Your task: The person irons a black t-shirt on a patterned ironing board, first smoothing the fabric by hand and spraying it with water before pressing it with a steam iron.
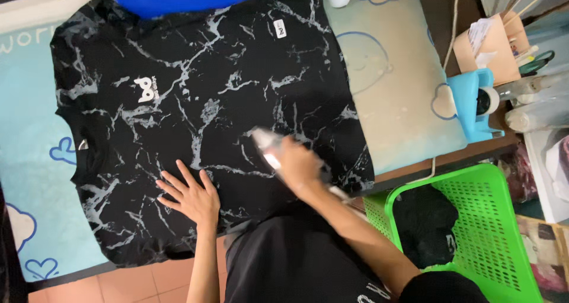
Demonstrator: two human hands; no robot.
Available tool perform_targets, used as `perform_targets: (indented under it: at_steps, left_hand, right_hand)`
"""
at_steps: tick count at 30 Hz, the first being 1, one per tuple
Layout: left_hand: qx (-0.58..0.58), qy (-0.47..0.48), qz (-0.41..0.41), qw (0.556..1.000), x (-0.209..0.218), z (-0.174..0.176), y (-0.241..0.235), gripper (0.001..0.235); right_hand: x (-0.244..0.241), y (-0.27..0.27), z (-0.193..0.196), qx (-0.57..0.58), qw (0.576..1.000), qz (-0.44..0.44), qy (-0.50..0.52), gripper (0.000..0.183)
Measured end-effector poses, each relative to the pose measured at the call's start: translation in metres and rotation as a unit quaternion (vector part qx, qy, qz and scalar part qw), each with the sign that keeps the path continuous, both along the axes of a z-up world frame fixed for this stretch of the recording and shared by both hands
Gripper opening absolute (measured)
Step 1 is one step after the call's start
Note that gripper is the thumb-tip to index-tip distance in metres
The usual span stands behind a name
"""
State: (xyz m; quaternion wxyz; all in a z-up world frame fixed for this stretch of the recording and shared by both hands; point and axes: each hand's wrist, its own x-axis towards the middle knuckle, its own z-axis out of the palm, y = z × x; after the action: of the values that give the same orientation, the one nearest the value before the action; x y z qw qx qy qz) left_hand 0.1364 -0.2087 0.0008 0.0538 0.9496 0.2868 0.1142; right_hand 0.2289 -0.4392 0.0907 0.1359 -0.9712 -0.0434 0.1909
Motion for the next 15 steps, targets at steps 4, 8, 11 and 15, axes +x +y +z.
perform_targets:
  at_steps: [4, 8, 11, 15]
  left_hand:
    - [0.017, -0.006, -0.017, 1.000, -0.007, -0.003, 0.016, 0.062]
    - [0.059, -0.018, -0.026, 0.998, -0.027, -0.012, 0.060, 0.062]
    - [0.032, -0.030, 0.014, 0.999, -0.040, -0.018, 0.103, 0.060]
    - [0.012, -0.016, 0.074, 0.997, -0.059, -0.023, 0.157, 0.058]
  right_hand:
    - [0.030, -0.075, 0.030, -0.017, 0.976, -0.215, -0.018, 0.057]
    - [0.042, -0.129, 0.018, -0.002, 0.959, -0.253, -0.128, 0.059]
    - [0.042, -0.115, -0.010, -0.026, 0.971, -0.213, -0.102, 0.068]
    - [-0.003, -0.001, 0.018, -0.076, 0.992, -0.092, -0.039, 0.073]
